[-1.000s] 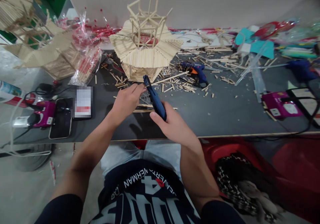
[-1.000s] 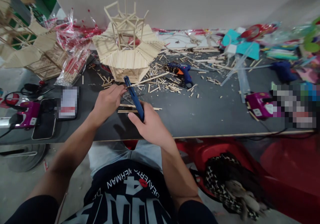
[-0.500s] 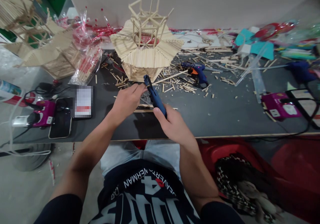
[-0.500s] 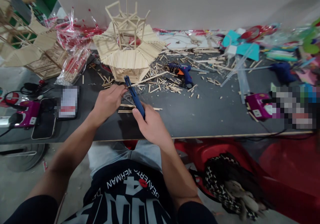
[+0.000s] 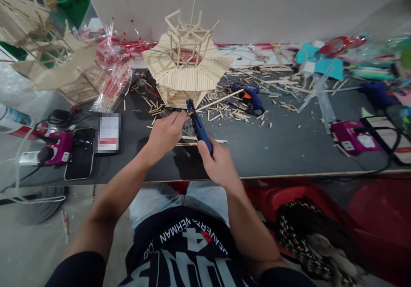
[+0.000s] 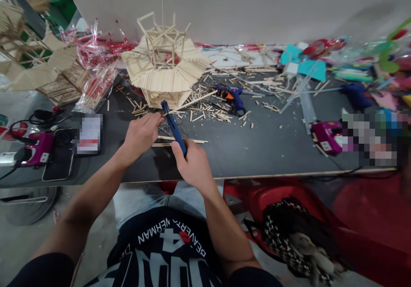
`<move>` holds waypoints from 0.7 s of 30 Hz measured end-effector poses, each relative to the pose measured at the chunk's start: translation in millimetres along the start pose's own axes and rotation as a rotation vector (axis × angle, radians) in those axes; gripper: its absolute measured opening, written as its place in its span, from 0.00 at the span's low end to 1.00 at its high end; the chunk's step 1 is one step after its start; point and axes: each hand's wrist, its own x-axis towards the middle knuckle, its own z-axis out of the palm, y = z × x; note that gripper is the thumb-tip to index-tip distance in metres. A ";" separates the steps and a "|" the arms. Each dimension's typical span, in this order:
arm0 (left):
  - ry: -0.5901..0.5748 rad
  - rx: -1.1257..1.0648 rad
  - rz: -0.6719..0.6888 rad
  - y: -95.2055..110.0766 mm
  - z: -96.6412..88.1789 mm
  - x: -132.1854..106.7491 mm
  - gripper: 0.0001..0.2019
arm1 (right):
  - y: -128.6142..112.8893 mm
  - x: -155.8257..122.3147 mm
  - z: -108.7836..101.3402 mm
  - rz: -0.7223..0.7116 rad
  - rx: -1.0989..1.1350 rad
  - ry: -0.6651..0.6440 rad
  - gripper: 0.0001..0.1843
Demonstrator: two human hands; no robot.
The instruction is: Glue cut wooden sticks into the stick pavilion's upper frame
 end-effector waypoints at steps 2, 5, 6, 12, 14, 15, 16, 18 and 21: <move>0.024 0.036 0.017 0.8 -1.0 0.4 0.17 | -0.1 -0.1 1.7 -0.018 0.007 0.011 0.28; 0.050 0.059 0.031 0.4 -2.3 0.5 0.17 | -0.5 0.5 2.5 -0.031 0.015 0.021 0.28; 0.054 0.057 0.033 0.1 -2.6 0.5 0.17 | -0.5 0.8 2.5 -0.032 0.012 0.024 0.28; 0.056 0.063 0.039 -0.7 -2.9 0.0 0.16 | 3.3 3.2 4.5 -0.053 -0.010 0.018 0.28; 0.041 0.062 0.032 -1.4 -2.3 -0.4 0.16 | 5.3 4.4 5.7 -0.065 -0.034 0.027 0.28; 0.034 0.059 0.027 -1.9 -1.9 -0.6 0.16 | 6.0 5.1 6.1 -0.072 -0.050 0.028 0.27; 0.032 0.056 0.024 -2.6 -1.6 -0.9 0.16 | 6.4 5.9 6.1 -0.079 -0.066 0.026 0.27; 0.033 0.048 0.020 -3.9 -1.1 -1.3 0.16 | 6.1 7.1 5.5 -0.088 -0.103 0.015 0.28; 0.048 0.050 0.036 -4.8 -1.1 -1.7 0.15 | 3.4 7.4 4.0 -0.085 -0.169 0.003 0.28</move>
